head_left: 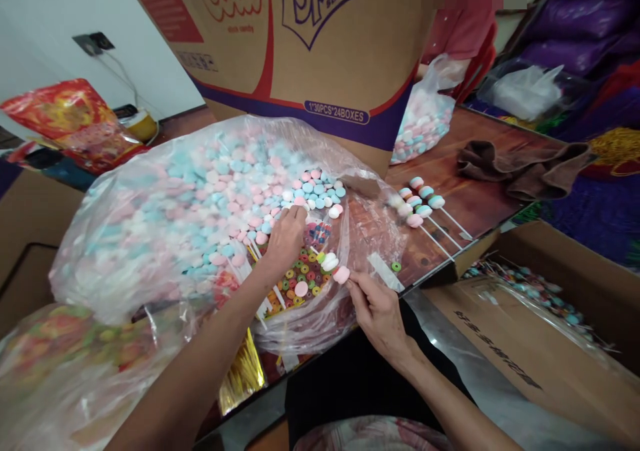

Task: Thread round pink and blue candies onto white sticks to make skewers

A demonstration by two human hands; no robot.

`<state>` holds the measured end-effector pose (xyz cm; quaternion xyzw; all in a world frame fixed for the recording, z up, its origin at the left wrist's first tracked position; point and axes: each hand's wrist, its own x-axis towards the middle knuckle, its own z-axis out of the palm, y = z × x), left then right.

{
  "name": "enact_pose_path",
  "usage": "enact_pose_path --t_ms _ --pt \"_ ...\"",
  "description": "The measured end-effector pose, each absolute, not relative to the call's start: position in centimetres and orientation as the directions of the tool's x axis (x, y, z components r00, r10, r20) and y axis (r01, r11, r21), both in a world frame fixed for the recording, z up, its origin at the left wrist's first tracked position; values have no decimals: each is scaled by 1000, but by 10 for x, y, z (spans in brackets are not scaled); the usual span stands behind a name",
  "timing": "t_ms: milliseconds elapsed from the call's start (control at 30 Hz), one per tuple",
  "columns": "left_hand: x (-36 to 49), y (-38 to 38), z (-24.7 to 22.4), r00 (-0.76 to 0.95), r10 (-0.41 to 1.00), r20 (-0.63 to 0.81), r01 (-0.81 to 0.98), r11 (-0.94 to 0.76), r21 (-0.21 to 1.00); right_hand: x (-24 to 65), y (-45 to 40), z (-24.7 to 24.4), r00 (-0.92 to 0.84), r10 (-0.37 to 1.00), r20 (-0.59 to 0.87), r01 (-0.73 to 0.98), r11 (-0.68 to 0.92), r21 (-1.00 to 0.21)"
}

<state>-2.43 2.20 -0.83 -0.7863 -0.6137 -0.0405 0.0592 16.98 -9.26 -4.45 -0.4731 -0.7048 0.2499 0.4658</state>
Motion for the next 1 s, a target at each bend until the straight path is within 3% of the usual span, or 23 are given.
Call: enact_pose_path --t_ms 133,233,300,367,433,467,567,667,833,1000 --pt "-16 28 -4 224 967 119 975 -222 -32 170 -93 -44 -126 898 421 426 432 -795" --pt "-11 33 -4 195 972 133 974 -208 91 170 -92 -44 -127 900 418 422 430 -798" --pt "-11 33 -4 127 978 167 938 -173 299 170 -92 -44 -114 900 420 413 428 -804" --pt "-13 29 -3 16 983 184 782 -127 610 171 -91 -44 -92 908 409 398 410 -821" --pt "-16 20 -2 -90 989 116 450 -63 891 171 -91 -44 -69 921 382 392 377 -839" --pt "-17 13 0 -115 992 51 251 -20 968 172 -91 -44 -63 928 367 391 361 -846" --pt "-17 -10 5 -111 985 -130 -182 108 977 172 -90 -44 -60 941 334 390 330 -860" --pt "-13 -33 6 -121 974 -190 -328 142 934 172 -90 -44 -75 945 318 391 321 -863" --pt "-6 -54 -4 -164 977 -140 -343 76 936 172 -90 -45 -113 943 312 420 330 -845" --pt "-4 -59 -16 -255 966 35 -197 -87 977 173 -91 -43 -145 936 320 425 351 -834"
